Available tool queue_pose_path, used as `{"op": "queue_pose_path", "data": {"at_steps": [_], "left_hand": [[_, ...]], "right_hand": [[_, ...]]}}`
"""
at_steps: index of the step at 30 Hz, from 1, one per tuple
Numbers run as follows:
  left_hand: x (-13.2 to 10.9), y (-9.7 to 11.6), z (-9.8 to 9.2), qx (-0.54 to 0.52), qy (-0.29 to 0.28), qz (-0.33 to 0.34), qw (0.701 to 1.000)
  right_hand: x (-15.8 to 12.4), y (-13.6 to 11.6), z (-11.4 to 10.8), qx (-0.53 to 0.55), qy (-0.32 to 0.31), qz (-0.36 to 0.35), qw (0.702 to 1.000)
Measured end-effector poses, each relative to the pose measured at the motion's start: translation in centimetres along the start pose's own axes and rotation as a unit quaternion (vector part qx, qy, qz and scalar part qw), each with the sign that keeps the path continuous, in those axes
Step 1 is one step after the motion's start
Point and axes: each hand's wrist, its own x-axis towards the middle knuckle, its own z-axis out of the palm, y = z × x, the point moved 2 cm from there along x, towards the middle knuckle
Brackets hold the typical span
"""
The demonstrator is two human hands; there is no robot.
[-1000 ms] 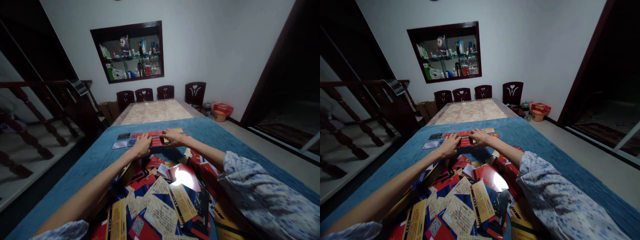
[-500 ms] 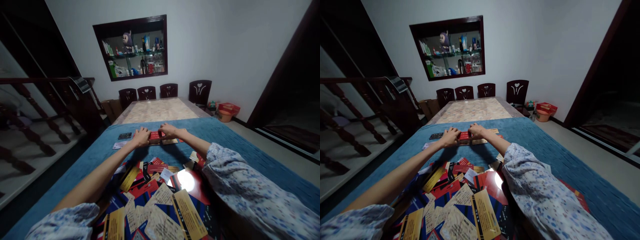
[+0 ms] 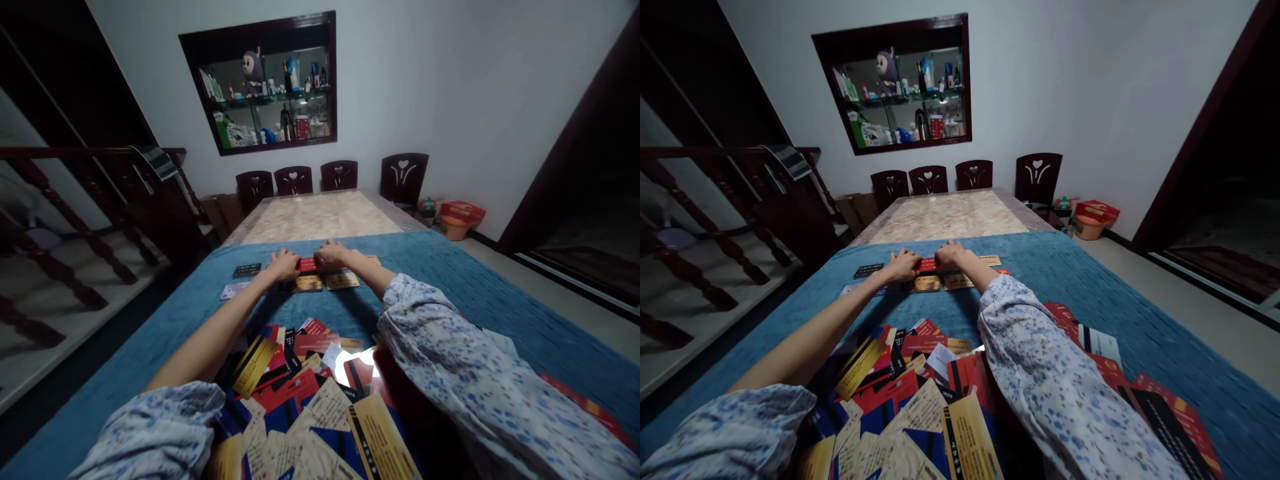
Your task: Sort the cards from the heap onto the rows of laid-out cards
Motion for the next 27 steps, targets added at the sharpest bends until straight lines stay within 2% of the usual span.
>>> {"op": "queue_pose_path", "data": {"at_steps": [15,27], "left_hand": [[1.8,-1.0,1.5,0.005,-0.034,0.011,0.999],[2.5,-0.8,1.5,0.038,-0.053,0.016,0.998]], "right_hand": [[1.6,0.1,1.2,-0.006,-0.026,-0.014,1.000],[1.9,-0.3,1.3,-0.003,-0.020,-0.002,1.000]]}}
